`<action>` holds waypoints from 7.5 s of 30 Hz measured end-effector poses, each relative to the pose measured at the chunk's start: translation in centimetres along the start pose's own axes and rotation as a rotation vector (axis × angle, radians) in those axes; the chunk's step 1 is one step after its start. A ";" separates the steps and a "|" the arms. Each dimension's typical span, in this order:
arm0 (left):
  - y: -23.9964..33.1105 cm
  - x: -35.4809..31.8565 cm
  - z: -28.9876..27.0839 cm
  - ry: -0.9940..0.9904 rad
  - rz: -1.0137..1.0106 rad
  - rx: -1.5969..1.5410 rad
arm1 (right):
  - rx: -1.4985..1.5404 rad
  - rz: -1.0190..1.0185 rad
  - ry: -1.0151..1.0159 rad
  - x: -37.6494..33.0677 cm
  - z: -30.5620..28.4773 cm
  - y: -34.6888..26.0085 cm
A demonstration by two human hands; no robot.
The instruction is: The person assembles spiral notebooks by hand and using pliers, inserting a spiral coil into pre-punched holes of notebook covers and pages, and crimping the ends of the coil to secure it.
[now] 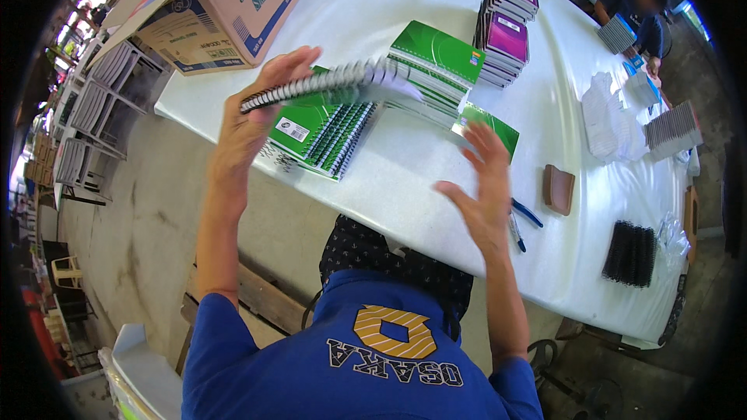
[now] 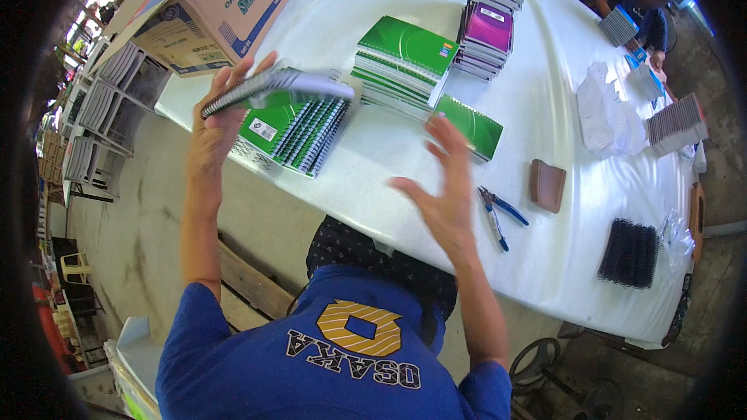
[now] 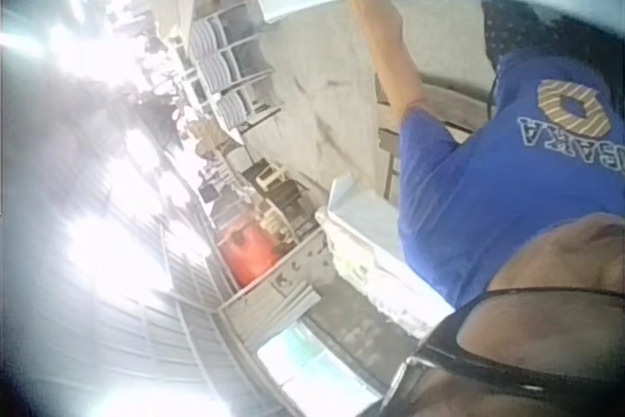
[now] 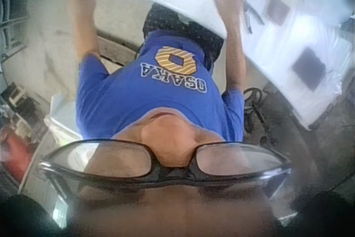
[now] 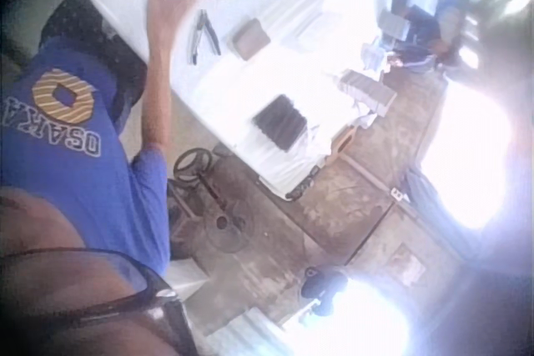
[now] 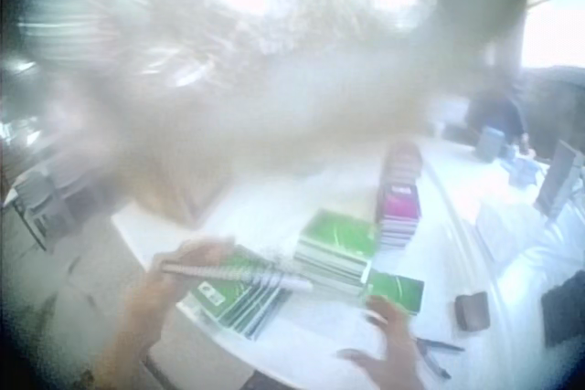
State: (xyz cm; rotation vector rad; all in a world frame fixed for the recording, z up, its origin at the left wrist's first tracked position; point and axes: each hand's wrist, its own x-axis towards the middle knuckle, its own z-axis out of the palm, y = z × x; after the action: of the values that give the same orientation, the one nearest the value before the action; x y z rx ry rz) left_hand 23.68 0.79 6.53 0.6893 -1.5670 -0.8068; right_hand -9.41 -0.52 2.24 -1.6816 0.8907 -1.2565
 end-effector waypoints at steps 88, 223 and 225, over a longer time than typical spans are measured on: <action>0.1 -5.6 3.3 0.656 -1.155 -0.469 | 0.417 0.739 -0.821 10.7 8.2 4.0; -4.5 2.9 25.4 -0.943 -0.375 0.811 | -0.797 0.033 -0.276 -5.8 -12.3 -0.5; -4.8 2.5 25.2 -0.919 -0.319 0.776 | -0.837 -0.014 -0.347 -6.4 -12.6 0.1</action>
State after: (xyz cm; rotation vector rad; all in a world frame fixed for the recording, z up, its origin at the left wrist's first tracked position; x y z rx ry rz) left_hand -1.71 -1.03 2.21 1.2488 -2.7151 -0.7767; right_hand -23.17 2.60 1.65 -2.4495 1.2769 -0.5640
